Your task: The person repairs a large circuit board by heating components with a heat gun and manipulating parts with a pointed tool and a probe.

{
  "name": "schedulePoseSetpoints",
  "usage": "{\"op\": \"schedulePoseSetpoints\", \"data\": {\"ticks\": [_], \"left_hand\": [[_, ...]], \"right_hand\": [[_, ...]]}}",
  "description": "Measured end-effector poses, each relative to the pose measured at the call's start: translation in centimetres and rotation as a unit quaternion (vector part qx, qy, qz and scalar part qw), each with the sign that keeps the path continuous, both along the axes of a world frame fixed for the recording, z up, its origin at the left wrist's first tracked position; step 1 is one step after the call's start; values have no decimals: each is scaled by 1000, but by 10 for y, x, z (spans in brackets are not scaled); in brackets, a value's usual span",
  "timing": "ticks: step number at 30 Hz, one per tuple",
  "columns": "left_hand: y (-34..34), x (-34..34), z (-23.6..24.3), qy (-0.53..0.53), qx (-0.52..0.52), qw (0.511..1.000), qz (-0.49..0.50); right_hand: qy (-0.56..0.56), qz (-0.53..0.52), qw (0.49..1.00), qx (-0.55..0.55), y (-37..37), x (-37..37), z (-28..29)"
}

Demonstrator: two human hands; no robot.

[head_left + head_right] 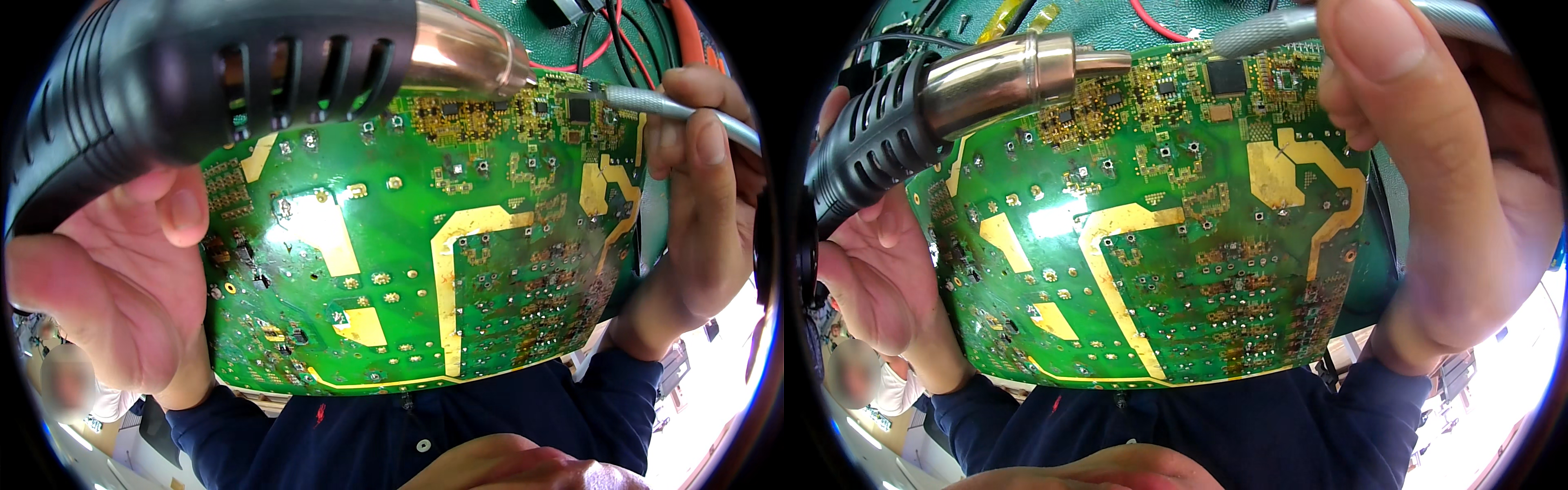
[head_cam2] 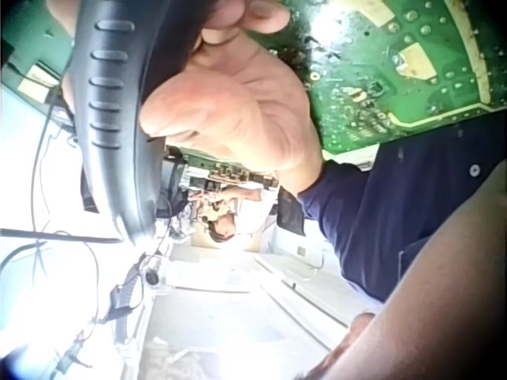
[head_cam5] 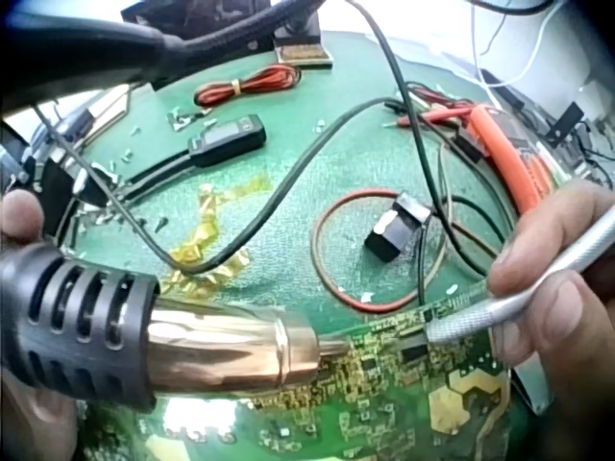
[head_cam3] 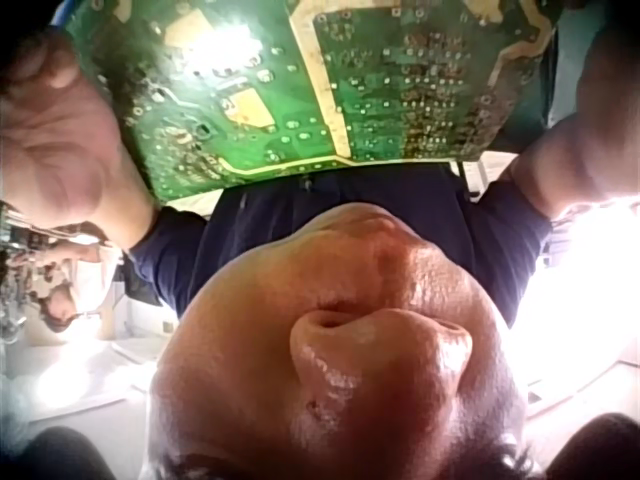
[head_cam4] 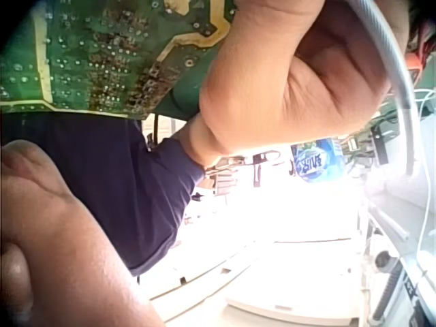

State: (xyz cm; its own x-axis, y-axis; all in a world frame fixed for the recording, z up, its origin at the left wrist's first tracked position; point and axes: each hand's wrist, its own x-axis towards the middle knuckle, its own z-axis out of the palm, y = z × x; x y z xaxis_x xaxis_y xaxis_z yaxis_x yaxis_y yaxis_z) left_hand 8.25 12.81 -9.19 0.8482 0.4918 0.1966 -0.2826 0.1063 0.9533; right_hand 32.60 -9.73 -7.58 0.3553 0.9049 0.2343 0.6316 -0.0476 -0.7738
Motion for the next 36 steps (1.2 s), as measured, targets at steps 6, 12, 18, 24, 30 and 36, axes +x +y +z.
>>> {"op": "schedulePoseSetpoints", "data": {"ticks": [6, 12, 18, 24, 30, 36], "left_hand": [[-8, 5, 0, -3, -13, 1000, -7], [-9, 3, 2, -8, -26, 999, -17], [-7, 7, -2, -16, -43, 999, -16], [13, -8, -6, 34, 33, 999, 15], [17, -8, -8, 29, 50, 998, -2], [20, -11, -8, 27, 57, 998, -2]], "right_hand": [[-84, -56, 995, -26, 12, -19, 6], [-129, 47, 989, 51, 19, -20, 1], [-85, 93, 991, 40, 20, -23, 0], [-80, 78, 993, 41, 24, -32, 1], [-103, -54, 991, 58, 18, -37, 2], [-78, -39, 996, 22, 17, -34, 3]]}}
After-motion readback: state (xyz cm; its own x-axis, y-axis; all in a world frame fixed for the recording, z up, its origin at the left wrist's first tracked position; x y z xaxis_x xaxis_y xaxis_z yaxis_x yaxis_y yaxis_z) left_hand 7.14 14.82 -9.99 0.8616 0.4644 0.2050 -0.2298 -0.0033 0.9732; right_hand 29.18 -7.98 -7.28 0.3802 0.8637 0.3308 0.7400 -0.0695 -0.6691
